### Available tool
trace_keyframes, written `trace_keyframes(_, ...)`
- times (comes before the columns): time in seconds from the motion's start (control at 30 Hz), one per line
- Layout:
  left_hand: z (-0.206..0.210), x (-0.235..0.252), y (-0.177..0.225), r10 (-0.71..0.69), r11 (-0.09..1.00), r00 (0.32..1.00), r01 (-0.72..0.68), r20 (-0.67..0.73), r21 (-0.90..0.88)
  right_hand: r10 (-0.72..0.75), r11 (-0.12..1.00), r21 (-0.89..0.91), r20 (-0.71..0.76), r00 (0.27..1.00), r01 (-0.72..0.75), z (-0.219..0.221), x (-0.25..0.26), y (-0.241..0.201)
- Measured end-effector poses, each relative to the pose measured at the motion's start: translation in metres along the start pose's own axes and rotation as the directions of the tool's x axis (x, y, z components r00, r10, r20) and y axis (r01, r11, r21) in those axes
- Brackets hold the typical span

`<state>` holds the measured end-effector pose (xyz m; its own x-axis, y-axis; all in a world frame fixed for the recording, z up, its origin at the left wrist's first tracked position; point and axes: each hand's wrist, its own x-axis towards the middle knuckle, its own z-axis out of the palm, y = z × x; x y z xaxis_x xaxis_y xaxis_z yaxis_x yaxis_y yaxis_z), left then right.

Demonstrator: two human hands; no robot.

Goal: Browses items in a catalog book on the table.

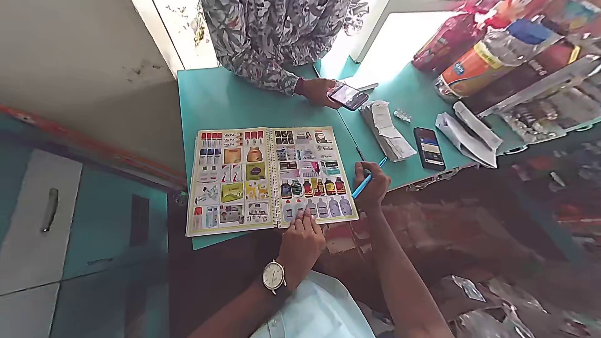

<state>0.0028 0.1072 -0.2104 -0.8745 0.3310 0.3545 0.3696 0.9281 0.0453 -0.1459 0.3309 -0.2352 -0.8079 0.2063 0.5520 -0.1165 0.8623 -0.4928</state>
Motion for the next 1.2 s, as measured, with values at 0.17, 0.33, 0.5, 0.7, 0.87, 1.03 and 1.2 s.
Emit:
trace_keyframes(0.17, 0.002, 0.0, -0.002, -0.004, 1.0, 1.0, 0.004, -0.019, -0.001, -0.002, 1.0, 0.02, -0.018, 1.0, 0.003, 0.002, -0.001, 0.003)
trace_keyframes(0.33, 0.004, 0.006, -0.005, -0.018, 0.997, 0.998, 0.014, -0.056, -0.074, 0.002, 1.0, 0.002, 0.011, 1.0, -0.002, -0.002, 0.001, 0.001)
trace_keyframes(0.5, -0.001, 0.009, -0.007, -0.062, 0.989, 0.993, 0.047, -0.101, -0.139, 0.039, 0.999, 0.035, 0.081, 0.996, -0.042, -0.01, 0.0, -0.012)
trace_keyframes(0.7, -0.016, 0.017, -0.017, 0.0, 0.981, 0.996, 0.017, 0.086, -0.194, 0.038, 0.999, 0.014, 0.067, 0.997, -0.039, -0.003, 0.001, 0.002)
trace_keyframes(0.87, -0.017, 0.017, -0.009, 0.023, 0.999, 0.994, -0.019, 0.107, -0.042, 0.014, 1.0, 0.018, 0.049, 0.999, -0.014, -0.002, 0.001, 0.001)
trace_keyframes(1.03, -0.034, 0.026, -0.009, 0.036, 0.991, 0.938, 0.012, 0.346, -0.136, -0.011, 1.0, 0.009, 0.033, 0.999, 0.011, -0.001, 0.002, 0.002)
trace_keyframes(1.2, -0.022, 0.015, -0.009, 0.025, 0.996, 0.983, -0.008, 0.184, -0.093, -0.008, 0.999, 0.038, 0.02, 1.0, 0.008, -0.002, -0.001, 0.0)
